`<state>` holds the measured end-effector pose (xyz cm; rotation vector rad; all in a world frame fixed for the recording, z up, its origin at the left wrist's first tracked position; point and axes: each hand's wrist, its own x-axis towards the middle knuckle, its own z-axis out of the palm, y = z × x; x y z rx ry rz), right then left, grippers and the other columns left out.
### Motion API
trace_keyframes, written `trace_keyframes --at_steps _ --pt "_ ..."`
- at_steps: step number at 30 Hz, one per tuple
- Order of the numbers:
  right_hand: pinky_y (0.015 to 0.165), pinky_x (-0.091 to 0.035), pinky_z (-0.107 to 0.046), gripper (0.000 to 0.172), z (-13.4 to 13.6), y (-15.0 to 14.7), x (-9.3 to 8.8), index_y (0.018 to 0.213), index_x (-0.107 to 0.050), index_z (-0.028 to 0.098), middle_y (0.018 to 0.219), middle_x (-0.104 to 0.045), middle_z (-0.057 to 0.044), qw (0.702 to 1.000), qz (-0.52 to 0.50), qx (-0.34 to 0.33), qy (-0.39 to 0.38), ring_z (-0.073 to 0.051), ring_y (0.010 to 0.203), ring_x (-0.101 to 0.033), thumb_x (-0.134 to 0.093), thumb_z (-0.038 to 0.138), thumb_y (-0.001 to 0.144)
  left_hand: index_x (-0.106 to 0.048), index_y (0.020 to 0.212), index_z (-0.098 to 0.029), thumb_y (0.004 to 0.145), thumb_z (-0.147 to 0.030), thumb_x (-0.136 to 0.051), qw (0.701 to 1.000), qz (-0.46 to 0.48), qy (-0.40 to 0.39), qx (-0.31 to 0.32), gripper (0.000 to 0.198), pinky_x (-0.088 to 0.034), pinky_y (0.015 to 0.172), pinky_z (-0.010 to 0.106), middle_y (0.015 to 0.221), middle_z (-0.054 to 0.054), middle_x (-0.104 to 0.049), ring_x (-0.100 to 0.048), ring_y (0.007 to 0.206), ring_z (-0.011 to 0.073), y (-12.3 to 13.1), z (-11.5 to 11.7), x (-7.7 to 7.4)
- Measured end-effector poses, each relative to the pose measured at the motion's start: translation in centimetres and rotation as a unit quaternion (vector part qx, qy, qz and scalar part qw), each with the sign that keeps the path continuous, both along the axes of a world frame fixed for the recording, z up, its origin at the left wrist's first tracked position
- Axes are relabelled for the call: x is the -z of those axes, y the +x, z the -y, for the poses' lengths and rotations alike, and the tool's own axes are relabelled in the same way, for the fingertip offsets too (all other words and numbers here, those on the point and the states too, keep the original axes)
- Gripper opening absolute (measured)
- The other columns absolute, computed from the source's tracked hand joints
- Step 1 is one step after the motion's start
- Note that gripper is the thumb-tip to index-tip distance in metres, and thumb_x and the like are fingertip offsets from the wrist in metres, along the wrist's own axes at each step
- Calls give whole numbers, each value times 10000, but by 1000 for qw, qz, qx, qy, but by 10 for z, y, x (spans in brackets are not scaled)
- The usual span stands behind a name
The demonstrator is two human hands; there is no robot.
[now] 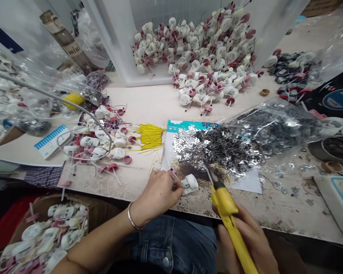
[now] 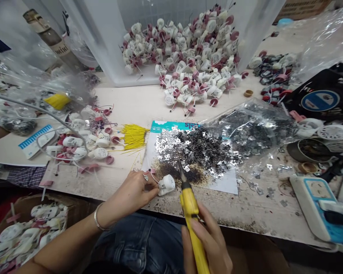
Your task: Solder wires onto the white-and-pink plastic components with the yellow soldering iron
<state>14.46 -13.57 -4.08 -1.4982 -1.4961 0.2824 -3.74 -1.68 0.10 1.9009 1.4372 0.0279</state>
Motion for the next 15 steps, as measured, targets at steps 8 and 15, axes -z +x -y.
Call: trace_keyframes --at_steps 8,15 --pt "828 -608 -263 179 -67 -29 23 878 -628 174 1325 -518 -82 988 26 -97 114 -195 1123 -623 -669 39 768 -703 682 -182 811 -144 -560 1000 22 -5 -3 196 -442 739 283 762 16 -739 -656 752 180 -2 2 0" --pt "769 -613 -227 230 -50 -35 20 734 -586 176 1217 -568 -36 991 -23 0 129 -151 1010 -659 -722 -4 689 -640 988 -213 779 -282 -697 994 90 50 44 228 -361 995 400 1040 36 -703 -558 1115 246 -10 16 -3"
